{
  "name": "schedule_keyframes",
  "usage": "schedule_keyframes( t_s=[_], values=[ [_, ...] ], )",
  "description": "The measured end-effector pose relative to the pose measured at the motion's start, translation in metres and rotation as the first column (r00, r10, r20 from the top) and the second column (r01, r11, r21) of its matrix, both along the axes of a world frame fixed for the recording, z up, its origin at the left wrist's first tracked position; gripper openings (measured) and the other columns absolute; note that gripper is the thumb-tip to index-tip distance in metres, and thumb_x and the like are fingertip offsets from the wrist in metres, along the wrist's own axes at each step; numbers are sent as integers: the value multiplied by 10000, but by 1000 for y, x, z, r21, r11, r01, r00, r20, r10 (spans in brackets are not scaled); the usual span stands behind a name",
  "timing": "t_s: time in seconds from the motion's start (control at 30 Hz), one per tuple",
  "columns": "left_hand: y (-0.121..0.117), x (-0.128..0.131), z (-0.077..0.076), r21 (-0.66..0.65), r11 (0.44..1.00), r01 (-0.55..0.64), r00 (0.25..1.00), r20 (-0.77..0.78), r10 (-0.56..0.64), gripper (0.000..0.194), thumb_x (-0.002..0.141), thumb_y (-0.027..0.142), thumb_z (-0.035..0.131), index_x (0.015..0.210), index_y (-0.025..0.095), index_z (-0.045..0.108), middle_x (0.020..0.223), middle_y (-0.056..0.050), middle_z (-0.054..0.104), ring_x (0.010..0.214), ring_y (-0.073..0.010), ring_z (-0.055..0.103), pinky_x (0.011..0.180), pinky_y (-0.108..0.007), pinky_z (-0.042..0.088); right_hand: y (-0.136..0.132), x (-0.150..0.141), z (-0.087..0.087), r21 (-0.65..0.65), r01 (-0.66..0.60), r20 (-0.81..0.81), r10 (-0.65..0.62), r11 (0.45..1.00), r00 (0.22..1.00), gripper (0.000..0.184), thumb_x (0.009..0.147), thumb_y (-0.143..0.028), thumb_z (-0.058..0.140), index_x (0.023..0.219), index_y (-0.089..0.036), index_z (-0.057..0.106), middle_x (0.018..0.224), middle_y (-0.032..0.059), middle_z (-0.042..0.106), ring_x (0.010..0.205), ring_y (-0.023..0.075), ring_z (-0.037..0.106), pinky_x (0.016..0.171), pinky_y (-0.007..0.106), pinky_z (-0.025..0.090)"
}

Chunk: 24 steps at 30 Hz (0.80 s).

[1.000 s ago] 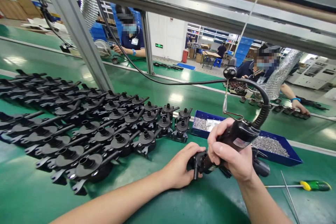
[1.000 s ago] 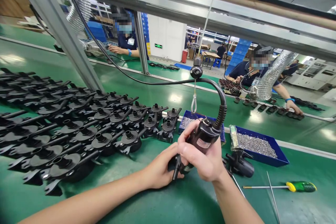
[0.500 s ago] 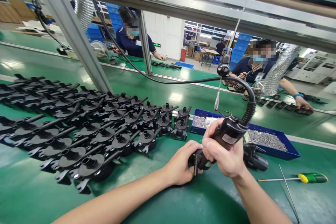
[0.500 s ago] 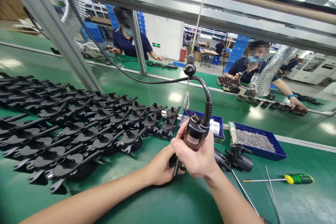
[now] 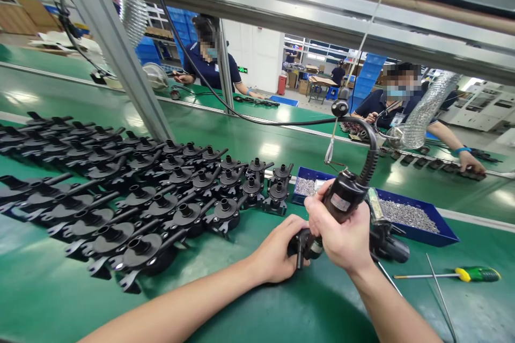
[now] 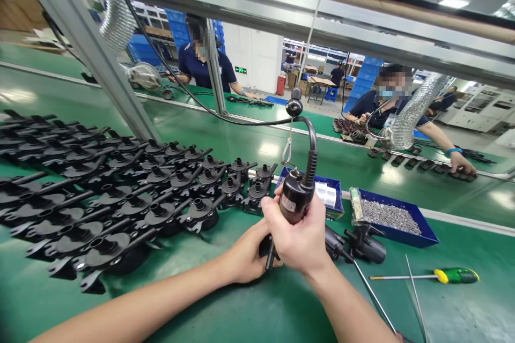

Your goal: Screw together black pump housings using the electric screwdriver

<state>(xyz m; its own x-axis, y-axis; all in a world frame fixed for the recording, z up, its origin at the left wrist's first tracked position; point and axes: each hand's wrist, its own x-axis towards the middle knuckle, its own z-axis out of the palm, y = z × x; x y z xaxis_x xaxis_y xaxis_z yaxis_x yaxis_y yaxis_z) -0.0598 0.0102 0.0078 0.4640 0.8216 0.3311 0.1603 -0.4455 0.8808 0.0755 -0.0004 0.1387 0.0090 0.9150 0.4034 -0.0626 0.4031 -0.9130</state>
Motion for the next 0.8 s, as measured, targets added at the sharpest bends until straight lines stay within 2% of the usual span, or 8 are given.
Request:
schedule_keyframes(
  t_s=[0.1, 0.17, 0.2, 0.27, 0.33, 0.37, 0.5, 0.8],
  values=[
    [-1, 0, 3, -57, 998, -22, 1000, -3, 22, 689, 637, 100, 869, 1280, 209, 648, 1202, -75, 626, 1091, -274, 613, 1039, -432, 491, -1, 9, 19, 5, 4, -61, -3, 1000, 998, 216, 894, -310, 803, 928, -224, 608, 636, -50, 594, 469, 114, 537, 481, 263, 468],
    [-4, 0, 9, -214, 977, -20, 998, 48, 31, 675, 637, 175, 906, 1260, 196, 648, 1162, -68, 648, 1041, -258, 616, 1003, -426, 491, -4, 24, 39, 35, 89, -207, -80, 995, 975, 228, 854, -262, 807, 951, -232, 603, 628, -50, 594, 456, 109, 518, 456, 236, 443],
    [-6, -1, 13, -333, 943, 11, 994, 107, 26, 642, 655, 248, 922, 1234, 191, 649, 1113, -58, 664, 999, -243, 623, 974, -414, 496, -6, 34, 50, 45, 144, -297, -125, 989, 947, 260, 810, -236, 813, 950, -234, 594, 628, -48, 588, 444, 99, 491, 437, 215, 415],
    [-11, -2, 22, -551, 824, 135, 962, 272, 25, 615, 685, 413, 938, 1178, 186, 650, 1014, -33, 685, 916, -207, 634, 896, -365, 507, -9, 54, 70, 42, 218, -441, -177, 975, 880, 306, 704, -202, 799, 904, -226, 568, 625, -44, 553, 421, 69, 412, 404, 177, 351],
    [-17, -3, 32, -656, 713, 246, 913, 405, 57, 626, 674, 510, 955, 1111, 176, 657, 968, -25, 695, 879, -181, 644, 849, -319, 506, -12, 70, 85, 36, 267, -489, -216, 963, 845, 288, 644, -174, 748, 847, -214, 547, 618, -49, 494, 416, 45, 345, 397, 155, 321],
    [-20, -4, 36, -677, 686, 267, 895, 437, 83, 639, 647, 516, 977, 1084, 174, 661, 968, -23, 700, 882, -173, 647, 846, -304, 504, -13, 76, 90, 31, 293, -496, -240, 955, 835, 270, 636, -162, 721, 833, -209, 543, 627, -52, 468, 421, 37, 320, 397, 148, 312],
    [-26, -5, 44, -688, 670, 280, 877, 467, 113, 611, 617, 480, 1012, 1009, 174, 656, 961, -12, 698, 893, -158, 648, 861, -290, 502, -14, 84, 93, 13, 328, -513, -275, 945, 813, 214, 678, -144, 672, 843, -208, 552, 684, -47, 432, 448, 34, 272, 403, 147, 299],
    [-29, -6, 36, -704, 666, 246, 891, 434, 130, 723, 598, 500, 1015, 1117, 204, 608, 1071, -48, 699, 981, -225, 670, 913, -372, 525, -11, 75, 86, -13, 320, -500, -283, 947, 818, 203, 689, -175, 715, 854, -196, 598, 674, -24, 460, 451, 60, 334, 397, 182, 331]
  ],
)
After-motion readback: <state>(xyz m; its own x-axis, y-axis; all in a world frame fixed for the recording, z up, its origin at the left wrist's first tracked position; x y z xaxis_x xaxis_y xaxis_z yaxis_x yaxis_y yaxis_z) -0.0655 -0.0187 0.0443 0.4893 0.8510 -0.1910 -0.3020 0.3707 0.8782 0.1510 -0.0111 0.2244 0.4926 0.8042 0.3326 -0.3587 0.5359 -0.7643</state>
